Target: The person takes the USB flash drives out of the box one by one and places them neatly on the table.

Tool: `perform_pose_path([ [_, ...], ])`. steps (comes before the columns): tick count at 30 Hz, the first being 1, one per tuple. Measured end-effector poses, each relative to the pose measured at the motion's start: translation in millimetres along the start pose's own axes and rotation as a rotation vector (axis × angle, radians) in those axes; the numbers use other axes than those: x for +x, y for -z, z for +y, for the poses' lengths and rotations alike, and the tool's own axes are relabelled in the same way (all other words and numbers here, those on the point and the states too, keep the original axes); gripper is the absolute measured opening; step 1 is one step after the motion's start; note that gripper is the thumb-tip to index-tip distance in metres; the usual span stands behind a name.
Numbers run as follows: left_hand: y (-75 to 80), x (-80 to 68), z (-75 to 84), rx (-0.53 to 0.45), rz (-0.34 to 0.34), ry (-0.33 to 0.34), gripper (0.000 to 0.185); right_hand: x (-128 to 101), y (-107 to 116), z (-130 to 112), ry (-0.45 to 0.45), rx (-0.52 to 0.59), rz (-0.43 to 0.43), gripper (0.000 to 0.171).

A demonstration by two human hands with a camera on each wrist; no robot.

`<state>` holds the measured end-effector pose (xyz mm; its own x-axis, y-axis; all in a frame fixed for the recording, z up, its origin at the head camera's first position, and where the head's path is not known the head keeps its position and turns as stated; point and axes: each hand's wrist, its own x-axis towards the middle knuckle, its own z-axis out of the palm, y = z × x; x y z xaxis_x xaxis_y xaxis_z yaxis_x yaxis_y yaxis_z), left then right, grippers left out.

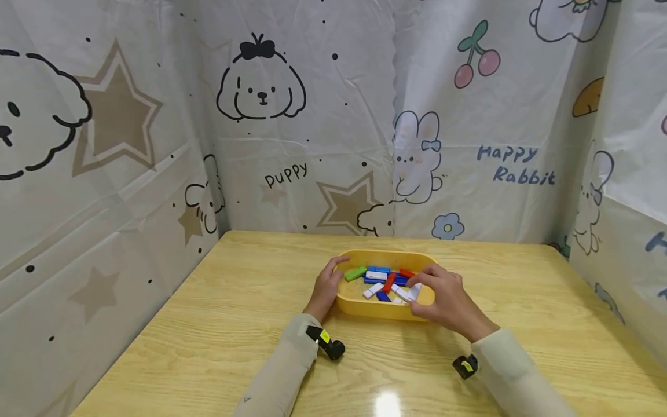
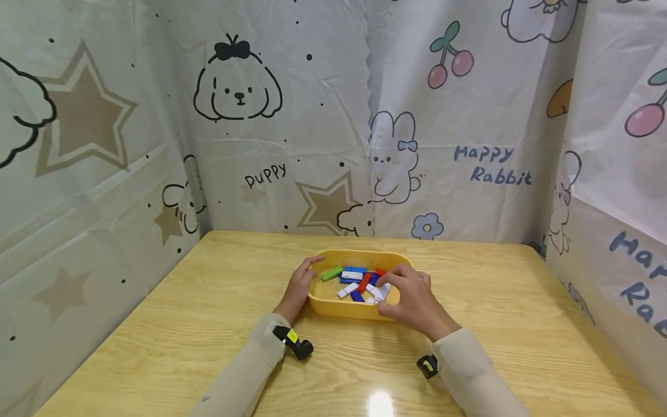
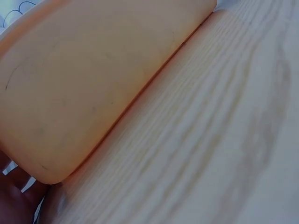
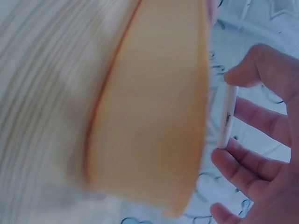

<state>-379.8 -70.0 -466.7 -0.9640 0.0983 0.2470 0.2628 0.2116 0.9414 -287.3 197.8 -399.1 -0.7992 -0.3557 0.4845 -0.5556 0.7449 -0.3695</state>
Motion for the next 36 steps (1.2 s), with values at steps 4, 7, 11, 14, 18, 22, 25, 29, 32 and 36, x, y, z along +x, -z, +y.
perform_pose_path([
  [4,0.0,-0.6,2.0,-0.009,0.006,-0.019,0.041,1,7,-16,0.070,0.022,-0.071,0.028],
  [7,-0.4,-0.6,3.2,-0.006,0.018,-0.022,0.040,1,10,-27,0.141,0.030,-0.145,0.027],
  [11,-0.3,-0.7,2.8,0.008,0.034,-0.020,0.040,-1,10,-39,0.217,0.057,-0.271,0.026],
  [14,-0.1,-1.1,1.9,0.014,0.035,-0.010,0.039,-4,7,-45,0.231,0.066,-0.376,0.025],
  [18,-0.6,-2.5,0.6,0.021,0.029,-0.014,0.039,-8,-2,-48,0.201,0.064,-0.514,0.023],
  [22,-1.1,-4.6,0.1,0.016,0.026,-0.020,0.039,-10,-13,-47,0.166,0.060,-0.605,0.023],
  [25,-1.4,-6.1,0.6,0.009,0.025,-0.024,0.039,-12,-20,-46,0.176,0.048,-0.619,0.023],
  [29,-1.5,-6.3,1.0,0.007,0.023,-0.017,0.039,-14,-24,-46,0.195,0.037,-0.611,0.023],
  [32,-1.6,-5.4,0.7,0.005,0.021,-0.012,0.039,-14,-25,-46,0.193,0.043,-0.612,0.022],
  [36,-1.3,-5.0,1.7,0.005,0.022,-0.012,0.039,-14,-28,-46,0.176,0.053,-0.616,0.020],
])
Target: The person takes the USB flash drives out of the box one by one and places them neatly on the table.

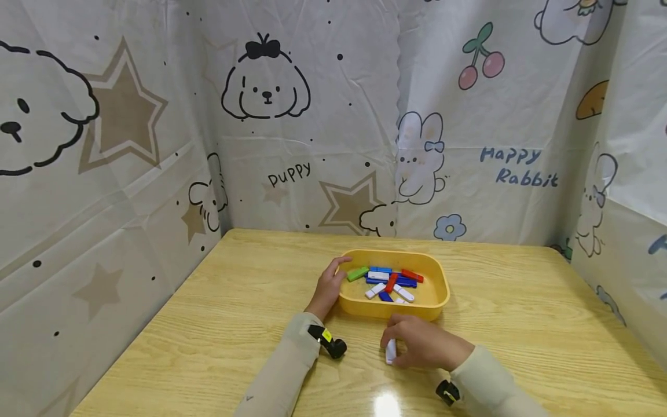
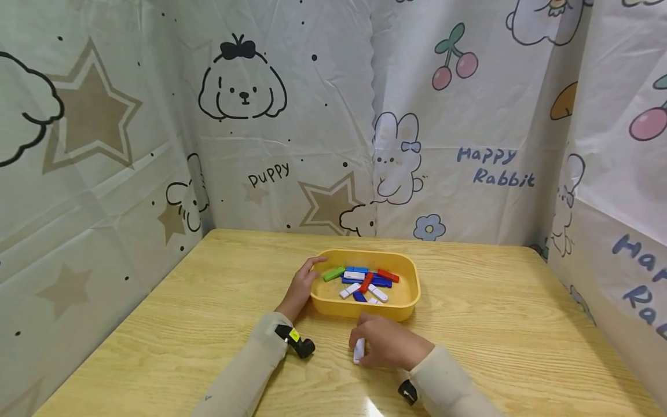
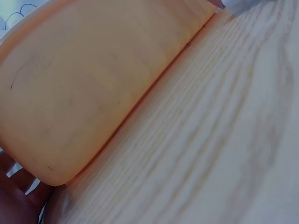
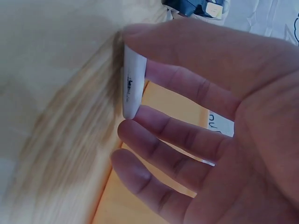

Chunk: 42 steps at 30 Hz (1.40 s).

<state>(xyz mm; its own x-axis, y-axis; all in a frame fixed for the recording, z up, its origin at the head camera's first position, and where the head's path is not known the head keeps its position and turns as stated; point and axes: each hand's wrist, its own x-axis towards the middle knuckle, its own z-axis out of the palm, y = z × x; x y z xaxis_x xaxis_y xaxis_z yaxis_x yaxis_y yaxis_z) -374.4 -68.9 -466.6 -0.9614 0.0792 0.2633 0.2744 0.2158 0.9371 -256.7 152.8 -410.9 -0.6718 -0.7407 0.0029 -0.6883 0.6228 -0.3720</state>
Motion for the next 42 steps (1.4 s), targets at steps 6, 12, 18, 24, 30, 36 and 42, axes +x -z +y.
perform_pose_path([
  [6,-2.3,-0.4,0.9,0.002,-0.004,0.013,0.038,-1,-4,1,-0.031,-0.002,-0.016,0.022],
  [12,-2.6,-0.6,0.5,-0.008,-0.014,0.013,0.038,-1,-3,-1,-0.047,-0.012,-0.030,0.027],
  [18,2.2,-0.4,-0.2,-0.009,0.002,0.008,0.038,1,1,-6,-0.056,-0.016,-0.033,0.033],
  [24,4.7,-3.5,6.4,0.003,-0.001,-0.009,0.038,3,15,-9,0.009,0.022,0.114,0.024],
  [30,1.5,0.8,0.3,0.001,0.001,-0.012,0.038,5,30,6,0.011,0.049,0.401,0.011],
  [36,-1.0,3.8,0.6,-0.014,-0.011,-0.012,0.038,10,39,31,-0.119,0.061,0.490,0.007],
  [42,-0.4,0.9,-3.2,-0.043,-0.014,-0.014,0.039,17,36,49,-0.246,0.105,0.472,0.004],
])
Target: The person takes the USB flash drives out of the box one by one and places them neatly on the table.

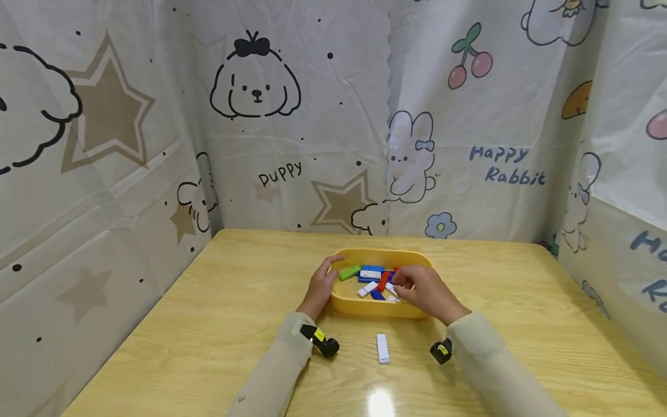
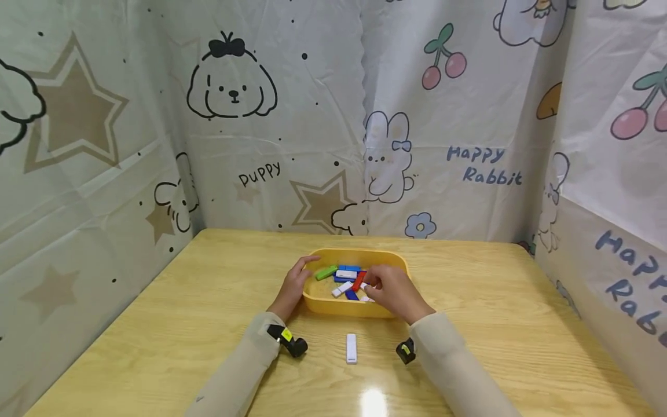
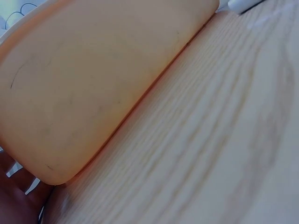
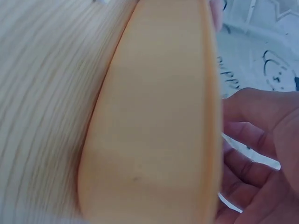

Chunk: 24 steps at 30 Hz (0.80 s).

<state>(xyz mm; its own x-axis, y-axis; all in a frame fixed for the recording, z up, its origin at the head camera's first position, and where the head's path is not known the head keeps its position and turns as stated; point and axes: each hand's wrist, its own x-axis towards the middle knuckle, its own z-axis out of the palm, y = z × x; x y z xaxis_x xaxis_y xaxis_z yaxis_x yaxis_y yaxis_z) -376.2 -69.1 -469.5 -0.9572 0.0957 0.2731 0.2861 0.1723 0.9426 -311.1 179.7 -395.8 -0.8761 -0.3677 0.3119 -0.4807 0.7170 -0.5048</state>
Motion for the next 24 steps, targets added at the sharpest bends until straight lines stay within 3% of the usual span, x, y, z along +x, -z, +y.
perform_pose_path([
  [6,0.9,-2.9,-2.1,0.019,-0.007,0.014,0.038,11,-9,9,-0.121,0.002,-0.039,0.004],
  [15,1.6,-1.1,-1.2,0.010,0.009,0.004,0.038,31,-20,14,-0.224,-0.082,-0.081,0.007],
  [24,-0.6,0.3,-0.2,0.017,0.005,0.000,0.038,35,-26,19,-0.393,-0.099,-0.131,0.016],
])
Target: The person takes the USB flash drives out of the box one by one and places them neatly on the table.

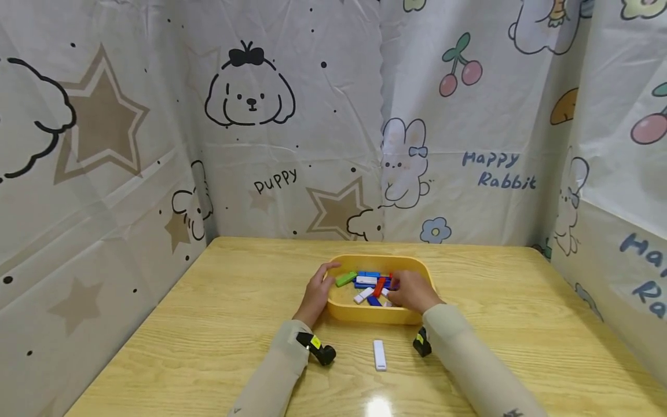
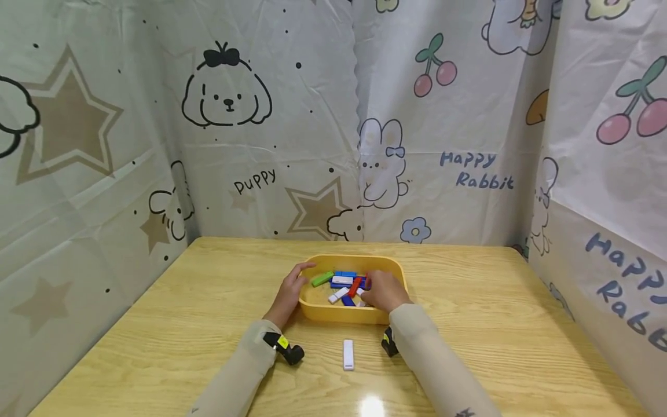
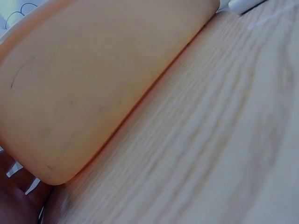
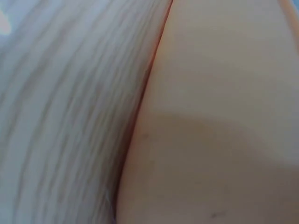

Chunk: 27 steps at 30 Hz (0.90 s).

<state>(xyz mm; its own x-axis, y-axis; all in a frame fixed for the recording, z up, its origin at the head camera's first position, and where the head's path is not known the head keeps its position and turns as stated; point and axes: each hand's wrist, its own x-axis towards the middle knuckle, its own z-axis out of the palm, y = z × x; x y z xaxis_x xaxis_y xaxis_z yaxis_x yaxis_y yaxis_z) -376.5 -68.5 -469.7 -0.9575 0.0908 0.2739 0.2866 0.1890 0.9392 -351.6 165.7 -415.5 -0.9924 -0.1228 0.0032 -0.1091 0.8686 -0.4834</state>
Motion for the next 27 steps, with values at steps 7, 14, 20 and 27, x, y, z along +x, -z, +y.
perform_pose_path([
  [7,0.1,-1.5,-1.8,0.014,-0.013,0.005,0.038,-1.0,-1.8,-0.3,-0.090,-0.022,-0.060,0.023],
  [14,2.8,0.0,1.7,0.011,0.001,0.003,0.038,-0.9,0.7,-4.6,-0.076,-0.025,-0.059,0.016],
  [20,2.3,1.4,0.7,0.017,0.009,0.011,0.038,-1.5,-0.3,-5.0,-0.076,-0.011,-0.070,0.018],
  [27,1.9,-2.3,1.9,-0.004,0.007,0.008,0.038,-1.6,-3.2,-3.2,-0.054,0.016,-0.064,0.024],
])
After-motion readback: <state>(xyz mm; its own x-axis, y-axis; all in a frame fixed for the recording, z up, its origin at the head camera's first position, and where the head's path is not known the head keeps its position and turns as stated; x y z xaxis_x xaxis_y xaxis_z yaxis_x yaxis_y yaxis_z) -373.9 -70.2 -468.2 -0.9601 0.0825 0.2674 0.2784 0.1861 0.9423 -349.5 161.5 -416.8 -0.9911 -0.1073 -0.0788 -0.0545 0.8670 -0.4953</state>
